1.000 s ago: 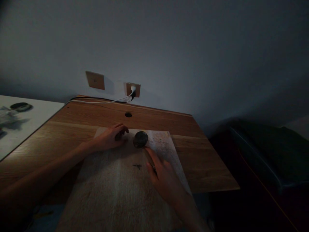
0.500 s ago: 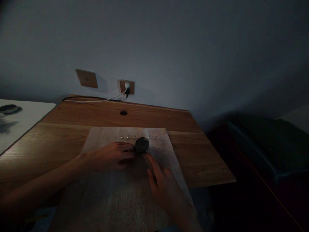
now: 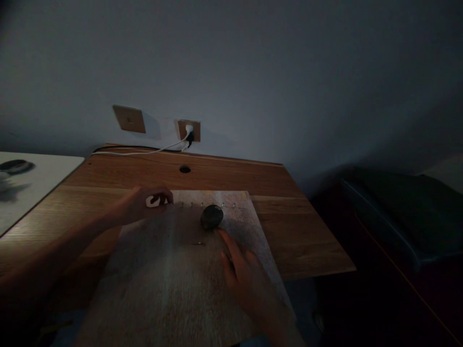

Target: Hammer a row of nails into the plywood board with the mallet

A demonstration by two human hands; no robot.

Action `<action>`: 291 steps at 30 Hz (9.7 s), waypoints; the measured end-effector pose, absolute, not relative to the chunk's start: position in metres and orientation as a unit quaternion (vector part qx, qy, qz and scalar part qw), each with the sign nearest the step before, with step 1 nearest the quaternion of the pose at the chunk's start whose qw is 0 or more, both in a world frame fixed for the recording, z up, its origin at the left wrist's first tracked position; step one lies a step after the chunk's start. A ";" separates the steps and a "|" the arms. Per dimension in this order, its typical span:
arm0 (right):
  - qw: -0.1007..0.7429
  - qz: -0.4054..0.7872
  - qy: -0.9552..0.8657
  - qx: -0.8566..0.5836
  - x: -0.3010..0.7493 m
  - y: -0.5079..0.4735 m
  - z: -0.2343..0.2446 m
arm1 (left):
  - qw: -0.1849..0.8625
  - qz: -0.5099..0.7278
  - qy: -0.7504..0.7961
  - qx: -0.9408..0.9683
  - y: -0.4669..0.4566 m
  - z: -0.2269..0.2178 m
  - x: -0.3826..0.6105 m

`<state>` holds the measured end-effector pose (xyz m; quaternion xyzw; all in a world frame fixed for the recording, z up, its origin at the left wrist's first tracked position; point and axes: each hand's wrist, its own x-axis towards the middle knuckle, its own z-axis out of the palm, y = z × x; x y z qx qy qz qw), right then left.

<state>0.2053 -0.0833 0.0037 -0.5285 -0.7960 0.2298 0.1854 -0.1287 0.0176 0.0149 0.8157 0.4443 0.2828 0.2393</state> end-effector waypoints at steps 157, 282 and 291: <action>0.137 0.212 -0.873 -0.418 0.107 -0.027 0.035 | 0.234 0.356 0.491 0.760 0.012 -0.030 -0.151; 0.350 0.332 -0.648 -0.589 0.195 -0.107 -0.027 | 0.170 0.351 0.495 0.776 0.010 -0.025 -0.154; 0.347 0.338 -0.648 -0.588 0.196 -0.107 -0.028 | 0.160 0.363 0.506 0.766 0.011 -0.026 -0.152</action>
